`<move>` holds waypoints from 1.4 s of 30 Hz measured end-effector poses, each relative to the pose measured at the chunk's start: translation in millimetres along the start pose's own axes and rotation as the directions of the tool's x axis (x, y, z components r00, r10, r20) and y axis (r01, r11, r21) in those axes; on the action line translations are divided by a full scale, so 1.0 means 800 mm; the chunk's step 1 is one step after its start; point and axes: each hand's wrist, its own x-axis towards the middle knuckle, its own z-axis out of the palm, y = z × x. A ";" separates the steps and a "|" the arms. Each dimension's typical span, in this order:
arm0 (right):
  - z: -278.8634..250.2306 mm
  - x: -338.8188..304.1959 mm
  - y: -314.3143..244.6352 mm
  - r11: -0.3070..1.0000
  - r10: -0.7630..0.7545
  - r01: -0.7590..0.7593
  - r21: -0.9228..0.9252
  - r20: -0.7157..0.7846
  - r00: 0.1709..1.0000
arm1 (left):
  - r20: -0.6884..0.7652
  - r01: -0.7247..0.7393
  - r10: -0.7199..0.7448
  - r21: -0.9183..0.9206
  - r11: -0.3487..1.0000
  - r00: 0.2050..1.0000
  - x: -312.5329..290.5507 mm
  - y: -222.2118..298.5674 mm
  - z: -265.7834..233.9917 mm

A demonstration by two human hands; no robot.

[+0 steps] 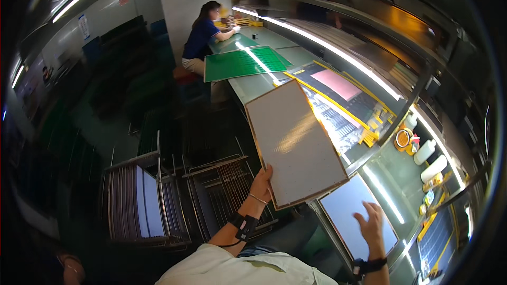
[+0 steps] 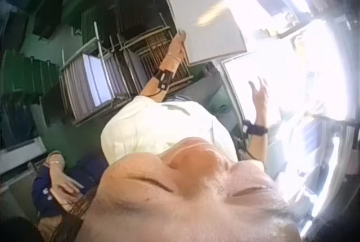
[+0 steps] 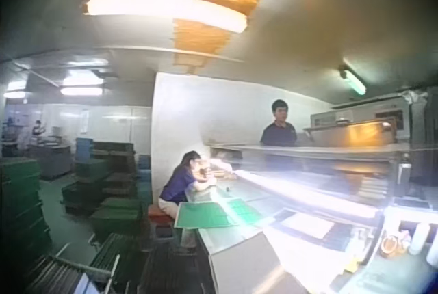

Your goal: Inspecting and packaging printed sheets into plastic sleeves in a factory setting.

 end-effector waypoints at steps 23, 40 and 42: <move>0.192 0.076 -0.215 0.691 -0.711 0.591 0.416 0.244 0.660 | -0.131 -0.068 0.064 -0.028 0.997 0.989 -0.021 -0.001 -0.055; 0.182 0.071 -0.222 0.854 -0.444 0.288 0.433 0.318 0.837 | -0.021 0.051 -0.060 -0.298 0.953 0.998 -0.033 -0.002 -0.057; 0.192 0.085 -0.224 0.369 0.170 -0.483 0.794 0.453 0.875 | 0.138 0.098 -0.047 -0.392 0.915 0.989 -0.027 0.002 -0.063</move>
